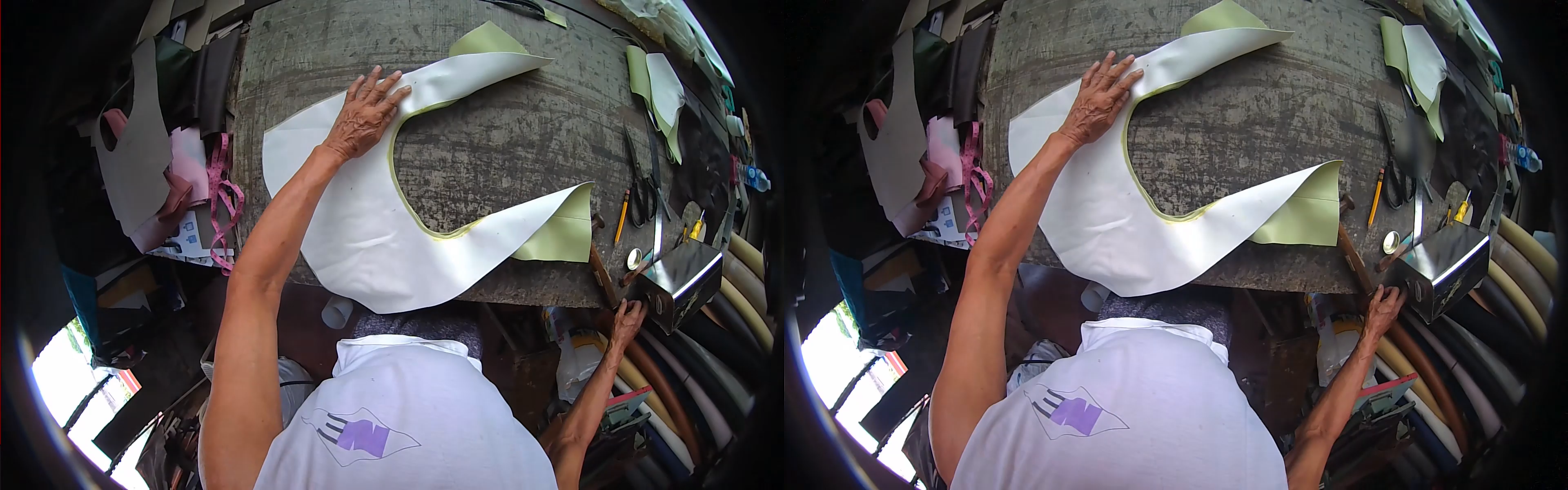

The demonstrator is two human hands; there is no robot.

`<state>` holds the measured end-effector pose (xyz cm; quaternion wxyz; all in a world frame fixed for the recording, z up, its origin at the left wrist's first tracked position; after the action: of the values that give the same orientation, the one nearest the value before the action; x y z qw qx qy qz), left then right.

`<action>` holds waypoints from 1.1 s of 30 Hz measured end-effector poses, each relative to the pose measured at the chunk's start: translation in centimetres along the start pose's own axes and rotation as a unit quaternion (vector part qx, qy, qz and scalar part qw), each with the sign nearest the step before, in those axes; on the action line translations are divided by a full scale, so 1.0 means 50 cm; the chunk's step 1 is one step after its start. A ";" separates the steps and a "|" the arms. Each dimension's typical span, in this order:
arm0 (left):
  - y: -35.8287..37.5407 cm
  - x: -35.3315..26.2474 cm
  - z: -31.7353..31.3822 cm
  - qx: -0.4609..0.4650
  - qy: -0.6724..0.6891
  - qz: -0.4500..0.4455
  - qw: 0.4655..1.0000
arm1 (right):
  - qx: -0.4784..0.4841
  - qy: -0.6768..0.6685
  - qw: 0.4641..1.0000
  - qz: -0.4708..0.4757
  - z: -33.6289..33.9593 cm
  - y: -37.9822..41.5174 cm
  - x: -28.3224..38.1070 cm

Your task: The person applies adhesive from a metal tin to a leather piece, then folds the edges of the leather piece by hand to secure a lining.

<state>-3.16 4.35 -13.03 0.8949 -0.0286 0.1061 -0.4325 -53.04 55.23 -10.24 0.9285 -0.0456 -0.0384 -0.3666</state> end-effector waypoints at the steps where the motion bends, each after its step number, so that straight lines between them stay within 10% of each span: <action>1: -0.001 0.004 -0.009 0.008 -0.001 0.001 1.000 | -0.004 -0.005 1.000 0.010 0.001 0.001 0.005; 7: -0.003 0.012 -0.011 -0.003 -0.002 -0.011 1.000 | 0.036 -0.058 0.994 -0.086 0.037 -0.011 0.011; 11: -0.028 0.017 0.007 -0.002 -0.007 -0.007 1.000 | -0.009 -0.255 0.962 -0.097 0.156 -0.022 0.324; 14: -0.058 0.023 -0.004 -0.038 0.003 -0.008 0.999 | 0.108 -0.547 0.830 0.004 0.094 -0.008 0.630; 17: -0.061 0.019 -0.002 -0.049 -0.010 -0.014 0.999 | 0.118 -0.515 0.844 0.092 0.002 -0.075 0.863; 20: -0.060 0.023 -0.005 -0.058 -0.006 -0.009 0.998 | -0.067 -0.282 0.914 0.285 -0.023 -0.174 1.017; 25: -0.055 0.028 -0.003 -0.079 0.014 0.003 0.997 | -0.079 -0.154 0.838 0.518 -0.105 -0.244 1.152; 33: -0.055 0.023 0.011 -0.089 0.023 -0.011 0.996 | -0.066 -0.167 0.866 0.466 -0.042 -0.168 1.127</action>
<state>-4.44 1.73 -12.28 0.8815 -0.0997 0.1644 -0.4312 -17.66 10.74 -5.96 0.9658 -0.1799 -0.1426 0.1206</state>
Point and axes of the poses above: each hand's wrist, its own y-axis away from the middle knuckle, its own z-axis out of the back of the hand, x = y × z, the point moved 10 cm from there along -y, towards the middle knuckle, and after that the axes turned 1 degree about -y, right-handed, at the moved point
